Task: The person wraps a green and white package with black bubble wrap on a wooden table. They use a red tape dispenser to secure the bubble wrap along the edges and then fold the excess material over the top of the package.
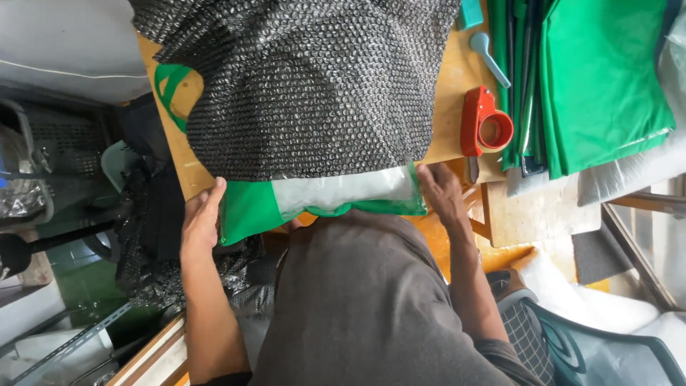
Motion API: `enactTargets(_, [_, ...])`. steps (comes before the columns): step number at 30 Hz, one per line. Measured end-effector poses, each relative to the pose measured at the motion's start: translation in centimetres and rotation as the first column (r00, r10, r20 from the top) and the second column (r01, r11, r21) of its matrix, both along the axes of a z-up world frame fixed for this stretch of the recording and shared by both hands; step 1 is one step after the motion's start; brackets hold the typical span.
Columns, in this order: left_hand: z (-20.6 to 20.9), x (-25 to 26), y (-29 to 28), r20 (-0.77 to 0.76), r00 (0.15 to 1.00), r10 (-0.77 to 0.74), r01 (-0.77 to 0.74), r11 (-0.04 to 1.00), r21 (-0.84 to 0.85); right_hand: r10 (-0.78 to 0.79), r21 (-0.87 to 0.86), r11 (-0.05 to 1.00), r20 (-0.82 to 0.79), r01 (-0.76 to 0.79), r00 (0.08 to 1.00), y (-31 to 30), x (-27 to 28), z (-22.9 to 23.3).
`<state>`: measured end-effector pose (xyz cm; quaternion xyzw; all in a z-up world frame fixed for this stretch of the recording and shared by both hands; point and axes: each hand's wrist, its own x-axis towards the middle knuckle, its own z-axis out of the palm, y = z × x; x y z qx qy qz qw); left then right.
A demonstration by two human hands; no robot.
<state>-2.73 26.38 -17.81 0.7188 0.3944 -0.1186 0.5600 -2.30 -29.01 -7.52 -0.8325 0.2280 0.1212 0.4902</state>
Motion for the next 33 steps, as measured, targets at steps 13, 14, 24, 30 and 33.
enactTargets(13, [3.8,-0.7,-5.8,0.419,0.879,-0.228,0.036,0.907,0.419,-0.006,0.435,0.899,-0.092,0.046,0.996,2.2,-1.5,2.1])
enactTargets(14, [3.7,-0.6,-5.8,0.425,0.873,-0.237,0.024,0.893,0.448,0.012,0.435,0.900,-0.070,0.019,0.997,2.0,-1.4,2.1])
enactTargets(24, [6.2,-0.8,-6.8,0.418,0.876,-0.240,0.001,0.868,0.496,0.357,-0.059,0.924,-0.222,-0.378,0.907,-0.3,-0.1,3.2])
enactTargets(30, [7.3,-1.3,-7.0,0.616,0.738,-0.276,-0.422,0.523,0.740,-0.022,-0.492,0.867,0.120,0.079,0.993,-5.1,3.7,1.5])
enactTargets(33, [14.4,3.0,-13.2,0.640,0.481,-0.600,-0.298,0.574,0.762,-0.064,-0.589,0.785,0.231,0.192,0.971,-5.8,6.4,1.8])
